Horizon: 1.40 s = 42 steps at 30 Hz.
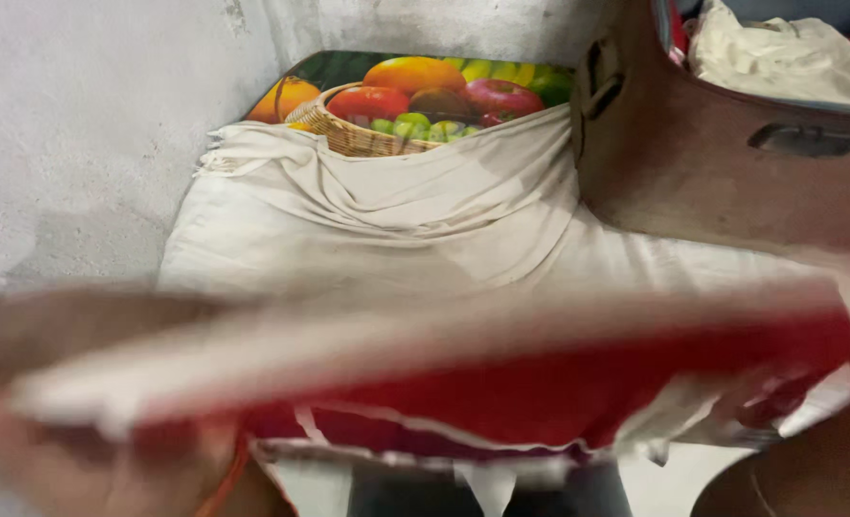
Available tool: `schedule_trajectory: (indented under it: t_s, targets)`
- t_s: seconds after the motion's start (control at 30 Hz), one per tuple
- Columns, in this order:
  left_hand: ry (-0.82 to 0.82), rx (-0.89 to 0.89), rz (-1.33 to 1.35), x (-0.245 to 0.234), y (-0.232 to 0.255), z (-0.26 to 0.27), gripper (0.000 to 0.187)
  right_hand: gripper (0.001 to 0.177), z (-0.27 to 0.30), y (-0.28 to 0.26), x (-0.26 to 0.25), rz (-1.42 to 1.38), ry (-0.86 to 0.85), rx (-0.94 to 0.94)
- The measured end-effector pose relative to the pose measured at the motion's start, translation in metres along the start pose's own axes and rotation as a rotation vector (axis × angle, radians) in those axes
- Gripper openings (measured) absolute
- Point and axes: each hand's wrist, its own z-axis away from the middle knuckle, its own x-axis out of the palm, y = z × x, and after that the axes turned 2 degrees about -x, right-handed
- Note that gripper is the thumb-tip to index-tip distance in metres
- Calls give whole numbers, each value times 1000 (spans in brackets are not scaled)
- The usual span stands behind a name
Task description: The person folds a pair of white trousers on a table and places them into an open suitcase. They then fold a patterned cloth on the same table. The actions are performed by hand with no tools visible.
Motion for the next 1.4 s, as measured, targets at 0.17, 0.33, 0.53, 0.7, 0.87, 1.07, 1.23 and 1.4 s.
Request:
schedule_trajectory:
  t_s: [0.17,0.33,0.53,0.7,0.87,1.07,1.23,1.4]
  targets:
    - [-72,-234,-15,11,-91,-48,18,23,-32,21,12,39,-80,36]
    - [-344,-447,-717,2,-160,-34,45,30,-14,78,4,240,-135,127]
    - [-728,-323,-1465,4,-169,17,69,58,31,101,-4,1127,-396,223]
    - [-946,-359,-1872,-7,-171,24,83,79,29,131,-28,1785,-1048,-444]
    - [-954,-400,-1886,-17,-172,25,84,78,23,114,-48,2049,-850,-171]
    - [-916,-96,-1826,-3,-174,37,80,70,41,121,-33,2099,-796,-472]
    - [-981,-114,-1684,23,-181,68,78,73,86,149,-8,1856,-1227,-507]
    - [-984,-202,-1726,11,-178,60,81,65,61,134,-38,1886,-1127,-680]
